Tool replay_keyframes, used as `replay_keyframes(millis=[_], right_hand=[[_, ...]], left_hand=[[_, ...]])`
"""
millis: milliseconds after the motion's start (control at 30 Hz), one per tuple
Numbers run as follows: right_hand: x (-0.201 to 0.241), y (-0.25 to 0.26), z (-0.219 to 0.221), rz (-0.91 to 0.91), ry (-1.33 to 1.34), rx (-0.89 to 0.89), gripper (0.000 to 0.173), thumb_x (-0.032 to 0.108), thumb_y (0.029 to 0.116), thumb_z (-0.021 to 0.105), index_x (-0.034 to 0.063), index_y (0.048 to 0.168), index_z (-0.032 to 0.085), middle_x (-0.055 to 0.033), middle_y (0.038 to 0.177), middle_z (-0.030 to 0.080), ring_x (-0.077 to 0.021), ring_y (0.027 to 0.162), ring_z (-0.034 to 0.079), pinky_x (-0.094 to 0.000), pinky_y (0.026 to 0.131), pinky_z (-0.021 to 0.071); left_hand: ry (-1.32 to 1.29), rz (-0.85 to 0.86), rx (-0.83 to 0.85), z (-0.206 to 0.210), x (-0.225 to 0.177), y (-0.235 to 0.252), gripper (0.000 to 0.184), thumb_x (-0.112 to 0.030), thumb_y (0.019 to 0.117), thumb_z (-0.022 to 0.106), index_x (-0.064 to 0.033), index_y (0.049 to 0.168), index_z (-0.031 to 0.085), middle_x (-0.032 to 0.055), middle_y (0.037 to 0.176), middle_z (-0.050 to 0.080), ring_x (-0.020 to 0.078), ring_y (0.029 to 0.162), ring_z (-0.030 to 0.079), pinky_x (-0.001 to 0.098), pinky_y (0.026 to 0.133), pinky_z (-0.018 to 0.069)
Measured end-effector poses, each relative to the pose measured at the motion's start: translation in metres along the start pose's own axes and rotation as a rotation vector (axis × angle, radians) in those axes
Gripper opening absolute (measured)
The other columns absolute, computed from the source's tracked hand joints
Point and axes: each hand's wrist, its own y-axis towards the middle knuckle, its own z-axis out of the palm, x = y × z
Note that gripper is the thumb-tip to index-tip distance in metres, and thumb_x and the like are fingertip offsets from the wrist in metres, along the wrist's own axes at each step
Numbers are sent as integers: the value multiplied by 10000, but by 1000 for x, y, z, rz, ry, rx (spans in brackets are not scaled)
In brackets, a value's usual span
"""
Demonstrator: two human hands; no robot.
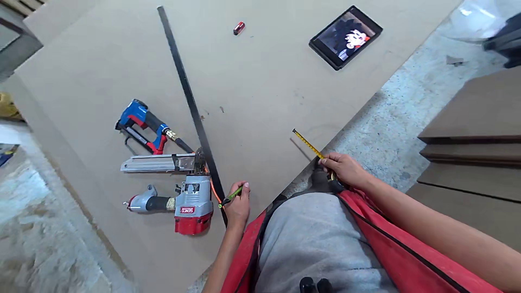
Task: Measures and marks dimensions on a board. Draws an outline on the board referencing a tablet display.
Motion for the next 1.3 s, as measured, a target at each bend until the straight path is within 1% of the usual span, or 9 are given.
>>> replay_keyframes(millis=[167,333,433,600,767,967,1167,1233,1300], right_hand=[[-11,33,-53,-99,-102,46,300,349,1098,485,213,1006,736,44,759,698,-124,681,655,-406,656,555],[-49,65,-148,-98,-71,50,288,322,1097,490,209,1040,749,33,774,702,-131,693,658,-401,678,563],[-72,84,-206,-56,-51,29,289,301,1097,492,196,1036,754,23,770,704,-149,694,658,-430,678,558],[-80,107,-278,-66,-144,83,288,326,1091,499,232,1010,759,37,750,691,-145,682,648,-434,661,548],[-63,133,-306,-118,-235,100,284,363,1086,502,260,1026,760,55,747,693,-134,674,654,-444,654,550],[-36,152,-308,-278,-330,167,259,397,1068,526,308,1095,768,84,772,708,-77,678,666,-392,673,592],[-13,167,-343,-380,-444,183,271,402,1068,526,290,1133,765,83,923,750,-53,820,700,-384,787,603],[-8,177,-357,-432,-459,184,271,365,1070,530,257,1135,770,64,961,759,-71,862,709,-403,819,600],[-7,186,-372,-467,-460,188,271,357,1074,522,251,1128,766,69,917,747,-62,808,696,-385,774,601]], left_hand=[[39,-16,-191,27,-7,-9,363,-432,1048,506,-159,1170,712,-1,879,726,145,791,696,428,756,592],[-124,-89,-315,83,-61,-4,329,-315,1088,473,-86,1207,678,25,847,717,142,727,679,350,694,582],[-147,-94,-315,129,-104,3,300,-270,1088,480,-77,1201,680,31,838,714,145,705,676,342,669,583],[-115,-5,-219,196,-159,4,343,-329,1085,450,-124,1232,683,5,879,741,134,714,695,354,650,601],[-72,34,-139,224,-188,10,340,-303,1092,434,-118,1266,661,-29,952,769,94,815,740,330,750,642],[-86,63,-90,236,-222,49,290,-291,1052,544,-130,1253,677,-23,976,770,108,875,746,371,826,645],[-89,256,99,263,-327,113,379,-346,1030,586,-147,1349,625,-35,1037,746,81,891,712,355,812,621],[-94,253,194,273,-362,129,374,-289,1024,629,-144,1368,609,-7,1072,740,111,882,711,387,804,618],[-93,201,237,283,-388,141,348,-238,1015,663,-151,1348,612,14,1039,748,144,840,720,417,770,621]])
